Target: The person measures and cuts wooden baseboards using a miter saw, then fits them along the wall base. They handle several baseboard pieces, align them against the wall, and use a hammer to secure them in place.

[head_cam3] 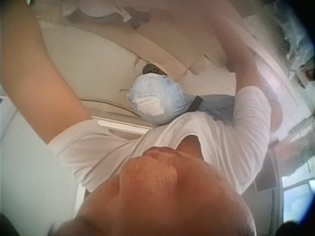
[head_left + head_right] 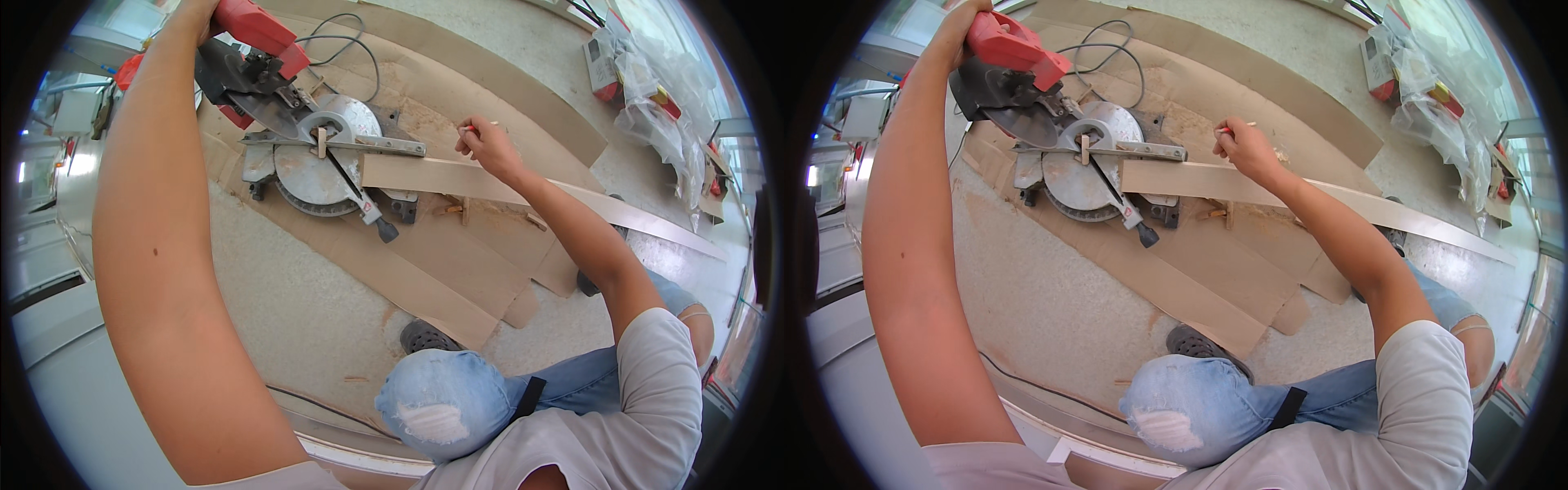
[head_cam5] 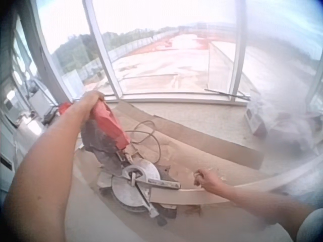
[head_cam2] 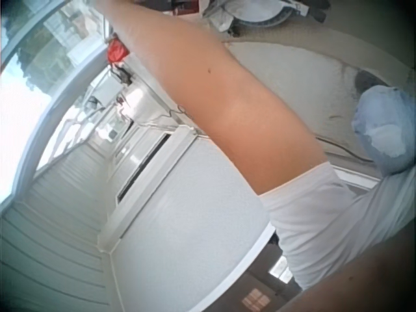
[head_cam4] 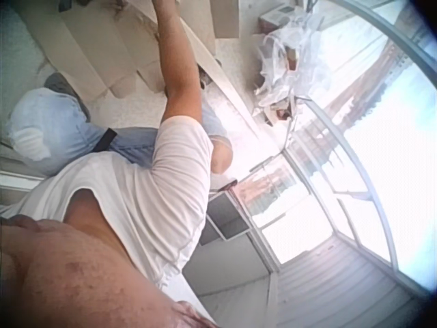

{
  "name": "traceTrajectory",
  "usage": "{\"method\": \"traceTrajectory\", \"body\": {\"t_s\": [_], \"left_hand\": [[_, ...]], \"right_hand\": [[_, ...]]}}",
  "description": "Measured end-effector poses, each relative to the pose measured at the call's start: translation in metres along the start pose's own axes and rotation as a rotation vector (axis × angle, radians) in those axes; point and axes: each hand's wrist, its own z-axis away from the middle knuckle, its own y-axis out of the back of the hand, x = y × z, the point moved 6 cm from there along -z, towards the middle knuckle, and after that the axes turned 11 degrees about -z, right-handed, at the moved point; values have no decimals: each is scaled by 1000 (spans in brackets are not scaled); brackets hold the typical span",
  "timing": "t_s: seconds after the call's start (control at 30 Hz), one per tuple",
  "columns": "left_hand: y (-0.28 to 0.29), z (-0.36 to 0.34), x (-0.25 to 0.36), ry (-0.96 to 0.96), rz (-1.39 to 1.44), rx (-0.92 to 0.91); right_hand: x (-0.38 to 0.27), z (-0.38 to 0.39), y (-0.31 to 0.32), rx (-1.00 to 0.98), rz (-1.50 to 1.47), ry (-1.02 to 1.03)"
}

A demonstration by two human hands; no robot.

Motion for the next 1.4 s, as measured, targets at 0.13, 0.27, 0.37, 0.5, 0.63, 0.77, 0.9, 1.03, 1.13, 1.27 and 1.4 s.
{"method": "traceTrajectory", "body": {"t_s": [0.13,0.27,0.37,0.5,0.63,0.77,0.9,1.03,1.13,1.27,1.4], "left_hand": [[3,3,-1,18,-40,8],[0,8,8,-10,-46,-11],[5,14,4,-16,-48,-14],[3,23,8,-44,-45,-38],[-6,34,16,-74,-32,-74],[-5,40,15,-78,-22,-80],[6,43,18,-137,-76,-9],[-7,43,19,-138,-35,-22],[6,46,20,-158,-93,45],[3,42,17,-62,-122,59],[0,26,16,-44,-111,12]], "right_hand": [[-34,-8,-11,-103,-47,-270],[-45,-64,-47,-52,-17,131],[-77,-86,-101,-145,-154,177],[-77,-123,-160,-237,-180,130],[-70,-153,-190,-210,172,273],[-78,-152,-209,-269,244,391],[-81,-161,-193,-418,-47,323],[-71,-145,-155,-349,-111,186],[-71,-101,-133,-372,-274,54],[-44,-40,-81,-221,-553,-166],[3,19,-23,102,-443,-1]]}}
